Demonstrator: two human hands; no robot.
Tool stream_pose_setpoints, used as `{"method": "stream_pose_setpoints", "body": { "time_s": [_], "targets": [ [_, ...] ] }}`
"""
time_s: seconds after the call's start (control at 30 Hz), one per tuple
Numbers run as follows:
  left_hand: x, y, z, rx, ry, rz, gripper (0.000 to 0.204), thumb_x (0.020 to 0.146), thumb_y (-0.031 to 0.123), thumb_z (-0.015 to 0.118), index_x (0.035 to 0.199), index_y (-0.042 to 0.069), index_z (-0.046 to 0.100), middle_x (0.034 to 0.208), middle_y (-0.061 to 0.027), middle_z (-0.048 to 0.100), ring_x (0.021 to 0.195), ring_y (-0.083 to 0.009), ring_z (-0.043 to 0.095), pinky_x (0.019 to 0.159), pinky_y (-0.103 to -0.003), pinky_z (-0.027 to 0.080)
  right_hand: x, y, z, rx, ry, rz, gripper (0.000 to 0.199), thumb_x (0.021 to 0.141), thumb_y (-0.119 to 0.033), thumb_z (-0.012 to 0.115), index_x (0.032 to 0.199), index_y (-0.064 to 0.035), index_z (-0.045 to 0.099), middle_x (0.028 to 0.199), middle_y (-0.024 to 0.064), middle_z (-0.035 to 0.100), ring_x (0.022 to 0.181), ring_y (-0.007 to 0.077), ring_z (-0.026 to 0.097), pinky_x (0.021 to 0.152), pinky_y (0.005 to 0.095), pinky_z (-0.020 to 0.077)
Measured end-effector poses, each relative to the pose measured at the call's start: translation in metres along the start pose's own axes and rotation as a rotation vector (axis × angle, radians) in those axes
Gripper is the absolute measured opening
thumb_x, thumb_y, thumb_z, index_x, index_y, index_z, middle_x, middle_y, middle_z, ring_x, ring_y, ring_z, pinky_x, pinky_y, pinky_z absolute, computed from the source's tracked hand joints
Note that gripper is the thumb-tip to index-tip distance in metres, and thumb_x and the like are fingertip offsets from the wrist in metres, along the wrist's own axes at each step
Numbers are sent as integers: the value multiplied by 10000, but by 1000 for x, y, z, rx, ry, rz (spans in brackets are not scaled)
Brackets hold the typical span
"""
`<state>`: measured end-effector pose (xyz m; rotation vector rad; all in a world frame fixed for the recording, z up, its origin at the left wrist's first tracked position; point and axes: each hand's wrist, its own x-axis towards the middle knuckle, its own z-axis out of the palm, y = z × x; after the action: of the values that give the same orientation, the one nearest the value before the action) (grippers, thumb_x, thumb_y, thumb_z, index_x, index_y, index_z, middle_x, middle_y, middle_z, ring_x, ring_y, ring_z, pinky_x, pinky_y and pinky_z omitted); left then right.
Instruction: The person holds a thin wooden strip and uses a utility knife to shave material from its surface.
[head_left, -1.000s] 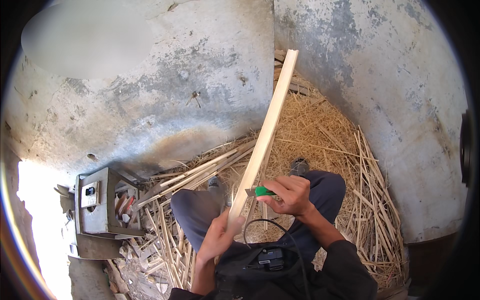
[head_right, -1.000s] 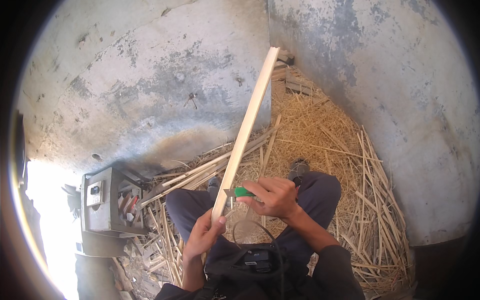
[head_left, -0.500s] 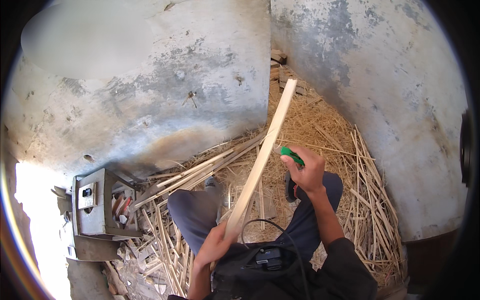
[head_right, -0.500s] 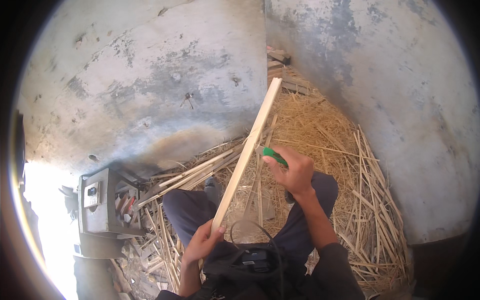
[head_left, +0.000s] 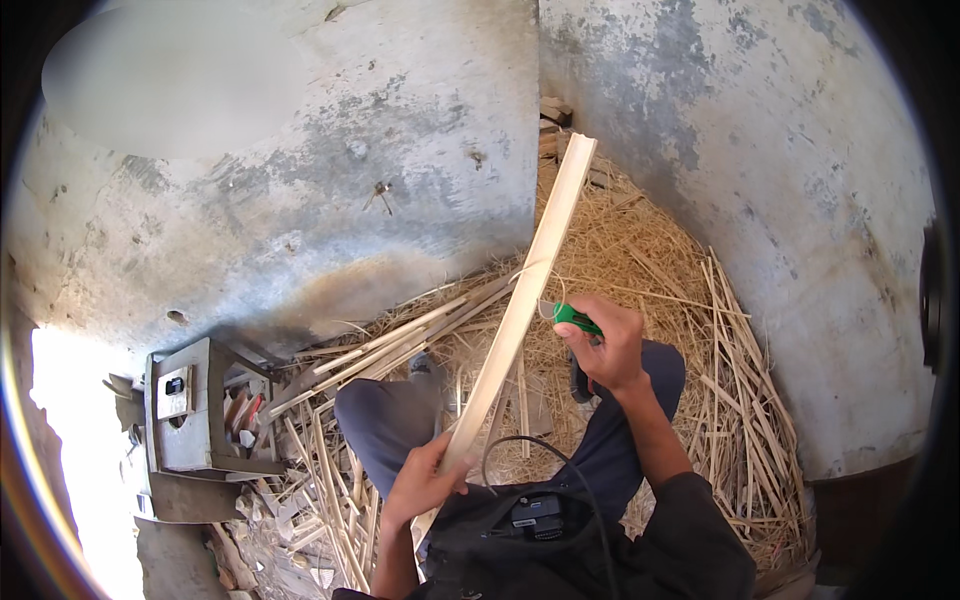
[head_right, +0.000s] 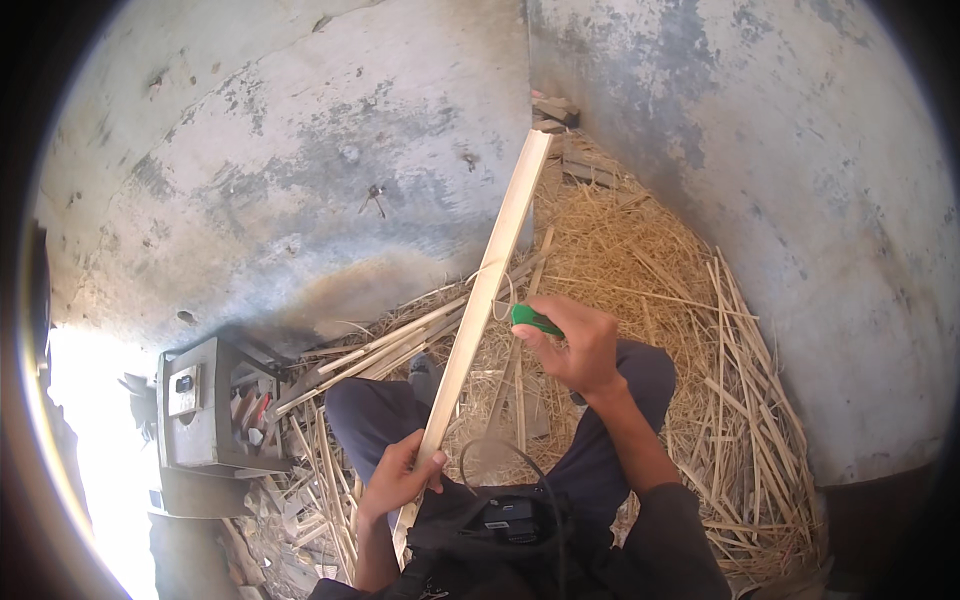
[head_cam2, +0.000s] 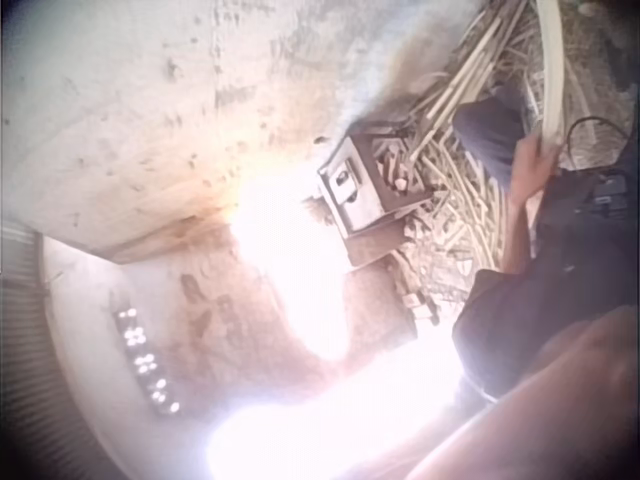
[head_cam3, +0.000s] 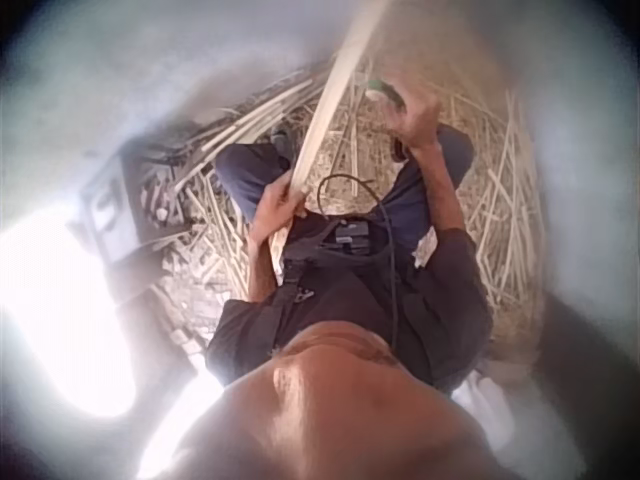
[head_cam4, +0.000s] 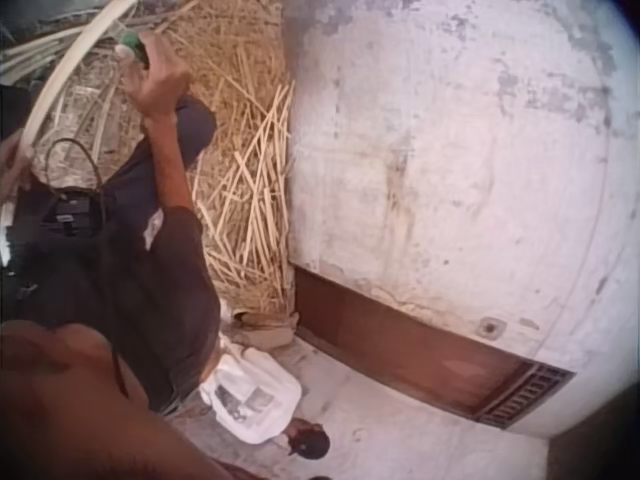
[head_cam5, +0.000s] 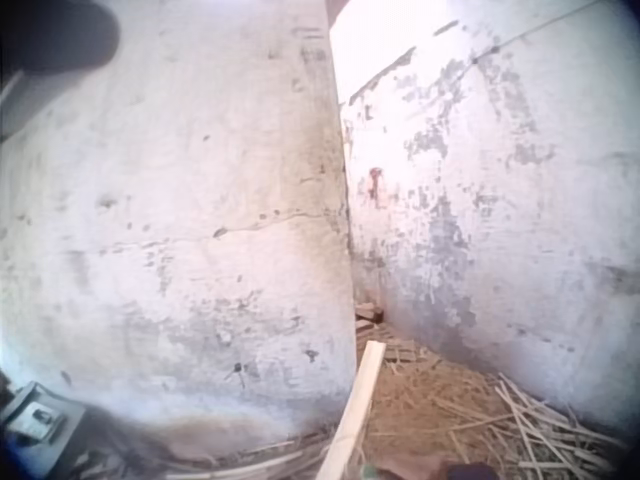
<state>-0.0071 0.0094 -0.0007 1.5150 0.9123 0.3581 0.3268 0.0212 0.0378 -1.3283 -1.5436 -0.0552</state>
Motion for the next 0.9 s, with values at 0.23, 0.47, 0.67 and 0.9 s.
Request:
{"method": "stream_pose_setpoints", "body": {
  "time_s": [0.23,0.47,0.67,0.9],
  "targets": [
    [22,5,1,-156,65,162,339,1044,82,736,1336,-27,604,1005,-82,756,948,-111,727,831,-304,590,2,-2,-1,-29,-30,-58,345,971,-383,818,1050,-48,794,859,101,781,693,241,763,608,335,578],
    [46,39,22,-213,212,295,446,1071,82,694,1471,-30,534,1066,-90,725,832,-113,712,677,-265,582,2,-6,-4,-40,-48,-66,333,938,-363,845,1049,-52,801,884,104,796,722,245,778,632,343,595],
    [48,40,29,-278,304,286,403,1046,72,732,1420,-50,643,992,-51,716,622,-50,591,523,-224,466,-3,-11,-2,-24,-77,-70,331,928,-364,852,1047,-59,802,887,91,800,713,240,778,631,338,594],
    [43,36,30,-219,338,234,447,1045,71,736,1470,-34,646,789,19,673,576,-31,547,507,-227,411,0,-13,0,-27,-69,-92,322,932,-373,843,1046,-75,804,857,65,796,672,217,761,601,333,576]
  ]
}}
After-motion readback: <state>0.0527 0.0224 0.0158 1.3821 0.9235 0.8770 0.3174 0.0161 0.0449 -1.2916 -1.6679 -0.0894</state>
